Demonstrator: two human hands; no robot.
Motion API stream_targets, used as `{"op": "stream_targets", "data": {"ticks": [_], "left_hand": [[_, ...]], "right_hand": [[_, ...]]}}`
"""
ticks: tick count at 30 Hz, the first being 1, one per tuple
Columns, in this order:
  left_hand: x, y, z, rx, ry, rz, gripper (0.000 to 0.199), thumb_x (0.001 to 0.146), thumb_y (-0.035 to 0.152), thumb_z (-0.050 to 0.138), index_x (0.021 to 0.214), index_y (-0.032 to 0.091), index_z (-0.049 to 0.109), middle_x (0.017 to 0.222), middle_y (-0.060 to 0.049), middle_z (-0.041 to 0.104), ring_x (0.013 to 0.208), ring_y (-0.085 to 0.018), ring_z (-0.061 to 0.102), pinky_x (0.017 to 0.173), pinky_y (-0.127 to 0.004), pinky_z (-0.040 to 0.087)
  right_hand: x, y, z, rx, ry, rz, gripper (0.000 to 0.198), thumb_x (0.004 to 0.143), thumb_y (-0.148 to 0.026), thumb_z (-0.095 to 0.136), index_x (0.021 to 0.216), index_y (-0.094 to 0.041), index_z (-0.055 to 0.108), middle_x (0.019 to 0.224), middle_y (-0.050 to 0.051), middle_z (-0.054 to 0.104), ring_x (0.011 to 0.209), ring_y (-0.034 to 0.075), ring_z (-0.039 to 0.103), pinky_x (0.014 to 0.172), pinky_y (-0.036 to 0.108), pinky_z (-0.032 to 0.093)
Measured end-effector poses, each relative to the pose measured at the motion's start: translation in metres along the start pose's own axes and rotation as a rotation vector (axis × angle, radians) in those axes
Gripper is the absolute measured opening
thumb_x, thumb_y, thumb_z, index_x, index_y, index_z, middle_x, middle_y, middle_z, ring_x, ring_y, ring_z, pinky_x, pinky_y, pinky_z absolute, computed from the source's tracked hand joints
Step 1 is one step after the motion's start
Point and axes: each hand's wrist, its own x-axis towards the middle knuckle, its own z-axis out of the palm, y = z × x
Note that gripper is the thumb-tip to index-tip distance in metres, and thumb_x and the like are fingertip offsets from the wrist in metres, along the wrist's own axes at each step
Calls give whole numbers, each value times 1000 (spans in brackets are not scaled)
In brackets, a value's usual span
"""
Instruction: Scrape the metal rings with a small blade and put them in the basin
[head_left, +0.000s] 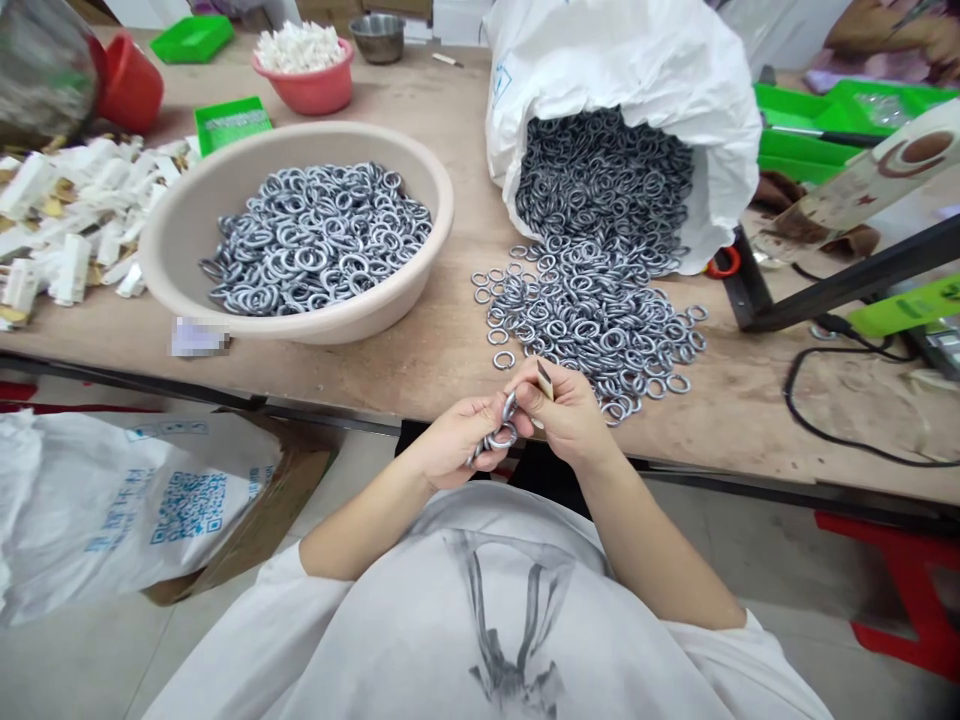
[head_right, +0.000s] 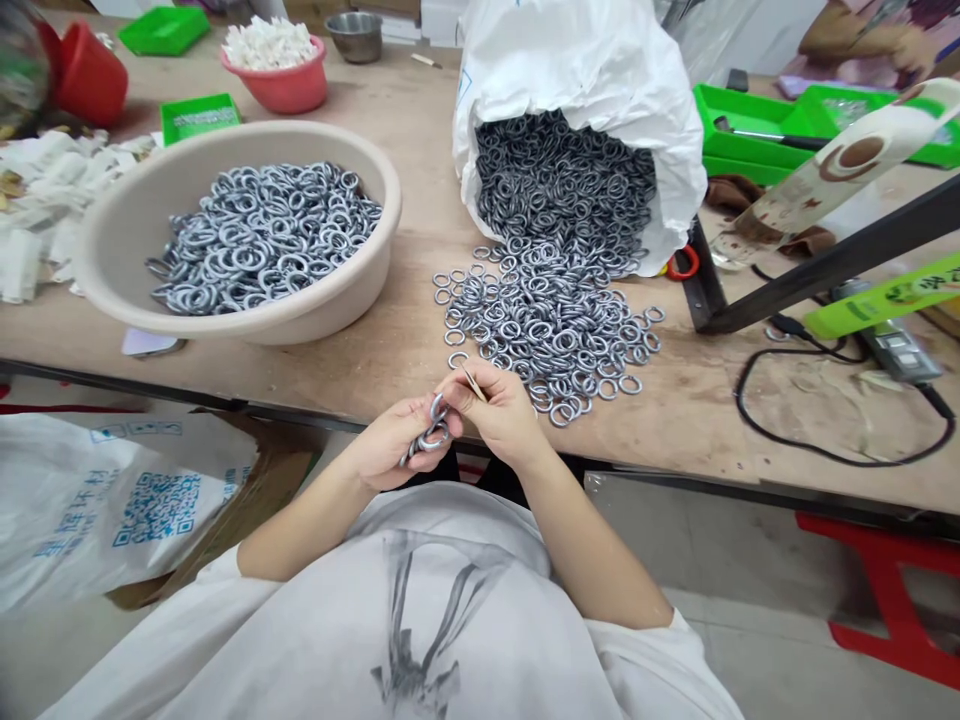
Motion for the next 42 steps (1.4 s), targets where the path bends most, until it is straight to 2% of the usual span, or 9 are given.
{"op": "stream_targets", "data": {"ticks": [3,6,8,10,13,16,23,29,42], "left_hand": [[0,-1,2,-36,99,70,48,68,56,81,73,14,58,59,6,42,44,-2,28,37,-15,18],[2,-2,5,-5,189,165,46,68,54,81,72,15,57,58,6,41,45,-2,28,37,-14,20],[4,-2,6,-4,224,201,46,71,55,79,69,15,55,57,6,40,45,-2,28,36,-14,21],[5,-2,7,-15,251,224,46,72,55,77,68,15,54,56,6,39,45,-2,28,36,-14,21],[5,-1,6,-31,274,234,45,73,53,77,68,15,54,55,7,38,45,-3,27,36,-13,22],[3,0,7,-33,294,232,43,72,51,78,69,16,53,55,7,37,45,-3,29,37,-13,23],[2,0,8,-26,264,213,42,74,50,77,70,15,54,55,7,39,46,-3,29,37,-13,23],[2,-1,6,-20,241,242,42,73,49,78,69,15,54,54,8,37,44,-3,28,37,-13,24],[2,0,7,-31,260,203,44,69,51,81,68,16,54,52,8,37,43,-3,27,36,-14,22]], "right_hand": [[-2,-2,3,-102,64,-47,31,78,-53,75,81,-22,72,74,1,61,66,15,55,65,30,45],[-3,-9,3,-180,123,-25,36,73,-54,78,87,-22,70,76,0,63,67,15,55,65,29,43],[-5,-11,2,-272,158,-48,41,77,-61,72,86,-21,67,74,0,62,64,15,52,62,29,40],[-8,-12,2,-448,155,-138,45,84,-66,61,81,-21,63,70,1,58,62,14,49,61,29,36],[-14,-11,4,-763,98,-270,51,92,-66,48,69,-21,54,65,1,52,61,14,44,59,29,30],[-17,-10,8,-926,83,-339,52,96,-63,44,64,-21,47,63,0,47,59,13,41,57,29,26],[-16,-13,7,-938,63,-439,52,99,-58,41,62,-21,38,58,-4,40,54,10,36,53,27,24],[-15,-17,7,-951,42,-425,53,99,-57,43,60,-21,37,56,-4,38,52,10,35,52,26,23],[-19,-18,8,-932,11,-334,54,96,-58,46,58,-20,38,55,-4,40,52,9,36,53,27,21]]}}
